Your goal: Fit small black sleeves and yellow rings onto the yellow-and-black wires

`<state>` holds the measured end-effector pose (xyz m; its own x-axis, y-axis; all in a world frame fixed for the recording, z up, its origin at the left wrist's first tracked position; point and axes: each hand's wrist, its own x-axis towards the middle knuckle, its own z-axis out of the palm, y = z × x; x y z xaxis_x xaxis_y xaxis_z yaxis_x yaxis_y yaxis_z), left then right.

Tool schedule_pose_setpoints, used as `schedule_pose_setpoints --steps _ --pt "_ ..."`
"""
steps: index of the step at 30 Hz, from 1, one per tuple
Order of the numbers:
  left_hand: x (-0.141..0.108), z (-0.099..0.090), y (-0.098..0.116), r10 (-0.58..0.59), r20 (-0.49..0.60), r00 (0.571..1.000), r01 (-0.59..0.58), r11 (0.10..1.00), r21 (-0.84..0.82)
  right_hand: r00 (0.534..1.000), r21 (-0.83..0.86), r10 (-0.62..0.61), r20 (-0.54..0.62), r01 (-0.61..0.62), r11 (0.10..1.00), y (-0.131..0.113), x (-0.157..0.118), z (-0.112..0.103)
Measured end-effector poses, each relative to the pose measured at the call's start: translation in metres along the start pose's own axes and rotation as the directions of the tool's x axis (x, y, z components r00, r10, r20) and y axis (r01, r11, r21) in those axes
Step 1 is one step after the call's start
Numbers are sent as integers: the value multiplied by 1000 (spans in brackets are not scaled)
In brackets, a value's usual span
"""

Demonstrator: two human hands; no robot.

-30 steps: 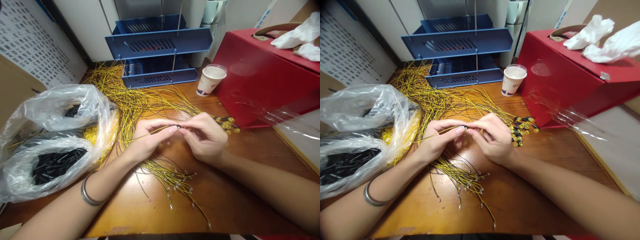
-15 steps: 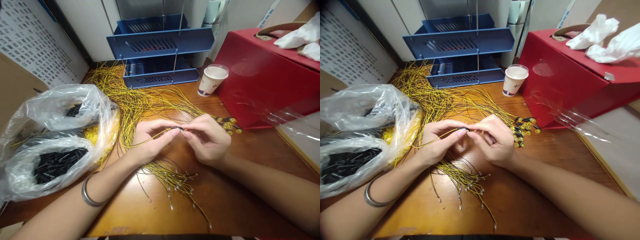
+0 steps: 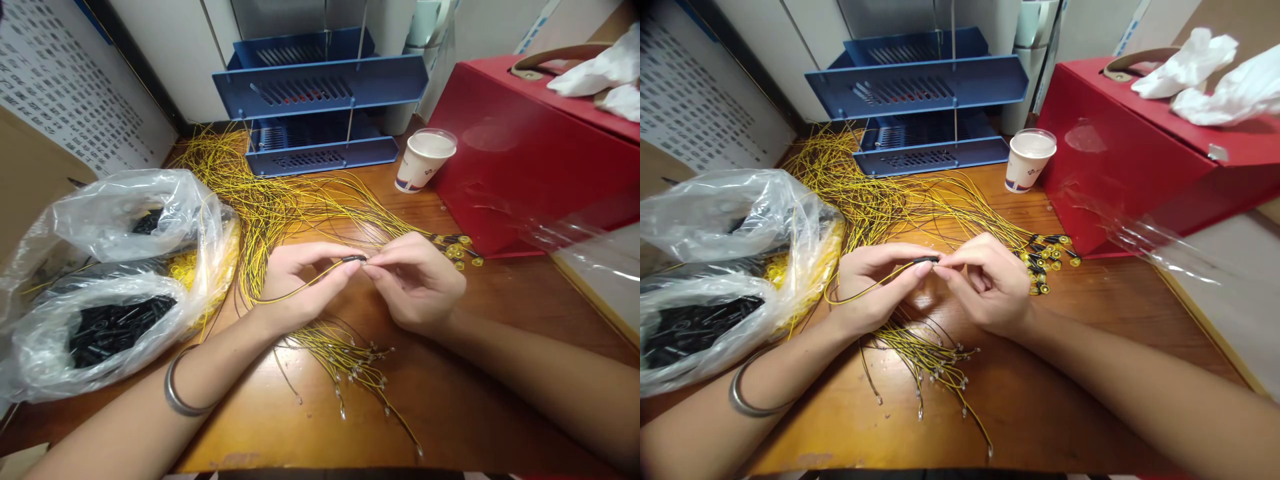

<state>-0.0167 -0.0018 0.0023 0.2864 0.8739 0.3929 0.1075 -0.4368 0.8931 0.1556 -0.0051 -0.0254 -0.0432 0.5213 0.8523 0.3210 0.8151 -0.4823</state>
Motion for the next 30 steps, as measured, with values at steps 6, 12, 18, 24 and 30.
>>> schedule_pose_setpoints --steps 6,12,18,24,30 --pt "0 -1 0 17 14 1000 -17 1000 11 1000 -16 -15 -5 15 1000 -1 1 1" --pt "1 -2 2 -20 19 1000 20 1000 14 1000 9 -30 4 30 1000 -1 2 1" --pt "0 -2 2 -26 16 1000 26 999 29 999 5 -41 4 41 999 0 0 1" --pt "-1 -2 0 -49 5 999 49 998 33 999 8 -40 -1 40 999 1 -1 1" --pt "-1 -1 -1 -54 6 998 54 998 44 1000 -2 -24 -2 24 1000 2 -2 2"
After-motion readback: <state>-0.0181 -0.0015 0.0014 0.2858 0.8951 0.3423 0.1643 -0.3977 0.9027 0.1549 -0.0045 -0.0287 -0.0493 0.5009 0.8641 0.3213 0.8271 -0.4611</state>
